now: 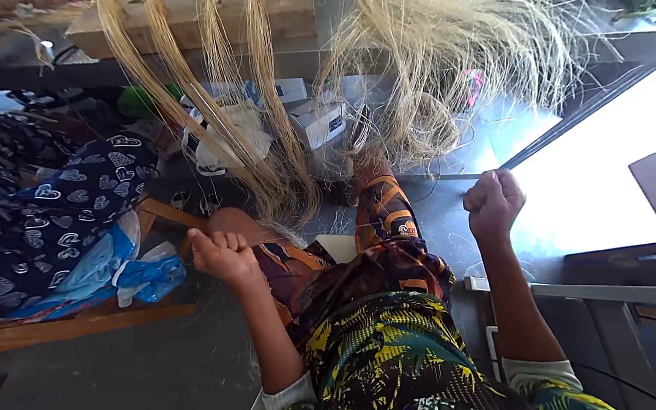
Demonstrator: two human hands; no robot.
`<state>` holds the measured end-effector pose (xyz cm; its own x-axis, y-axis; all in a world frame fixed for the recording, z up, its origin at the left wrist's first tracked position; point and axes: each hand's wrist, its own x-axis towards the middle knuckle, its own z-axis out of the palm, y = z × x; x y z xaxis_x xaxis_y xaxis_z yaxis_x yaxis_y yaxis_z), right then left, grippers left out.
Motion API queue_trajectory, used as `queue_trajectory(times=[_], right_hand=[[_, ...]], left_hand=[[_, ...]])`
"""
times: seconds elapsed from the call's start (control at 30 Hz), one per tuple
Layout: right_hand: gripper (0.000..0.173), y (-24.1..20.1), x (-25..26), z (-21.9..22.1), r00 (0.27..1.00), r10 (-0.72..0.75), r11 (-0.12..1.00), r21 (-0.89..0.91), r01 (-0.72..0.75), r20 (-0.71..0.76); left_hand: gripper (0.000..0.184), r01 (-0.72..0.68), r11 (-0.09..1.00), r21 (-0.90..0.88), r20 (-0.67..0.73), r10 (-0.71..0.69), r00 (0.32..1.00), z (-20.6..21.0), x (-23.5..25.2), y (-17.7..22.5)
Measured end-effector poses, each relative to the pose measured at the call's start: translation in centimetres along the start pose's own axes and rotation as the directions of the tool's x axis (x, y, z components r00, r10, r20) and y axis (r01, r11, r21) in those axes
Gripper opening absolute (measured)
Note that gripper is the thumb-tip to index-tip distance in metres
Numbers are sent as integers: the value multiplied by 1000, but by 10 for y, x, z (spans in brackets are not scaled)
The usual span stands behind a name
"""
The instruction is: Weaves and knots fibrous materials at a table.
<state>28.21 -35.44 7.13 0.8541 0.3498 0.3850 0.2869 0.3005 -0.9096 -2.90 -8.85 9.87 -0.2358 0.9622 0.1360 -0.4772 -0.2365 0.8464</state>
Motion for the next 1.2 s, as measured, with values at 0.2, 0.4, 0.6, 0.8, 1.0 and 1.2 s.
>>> queue_trajectory(times=[0.2, 0.4, 0.6, 0.8, 1.0, 1.2], right_hand=[[25, 1, -7, 6, 1000, 5, 999, 45, -4, -18], [20, -2, -8, 6, 997, -59, 995, -78, 56, -40], [21, -7, -13, 6, 924, -9, 789, -565, 240, 382], [38, 6, -13, -27, 696, 265, 749, -597, 288, 668], [43, 10, -20, -32, 598, 364, 788, -578, 210, 714], [46, 29, -9, -43, 877, 160, 816, -561, 141, 454]], left_hand=[[45, -47, 998, 35, 42, 46, 998, 0, -17, -19], [41, -223, 963, 149, 142, 203, 969, -3, -18, -14], [31, -450, 851, 272, 420, 316, 851, -8, -23, -34], [26, -474, 838, 272, 527, 283, 802, -12, -4, -37], [30, -702, 639, 314, 784, 243, 571, 10, 8, -36], [40, -848, 356, 394, 913, -255, 318, 49, -17, -49]])
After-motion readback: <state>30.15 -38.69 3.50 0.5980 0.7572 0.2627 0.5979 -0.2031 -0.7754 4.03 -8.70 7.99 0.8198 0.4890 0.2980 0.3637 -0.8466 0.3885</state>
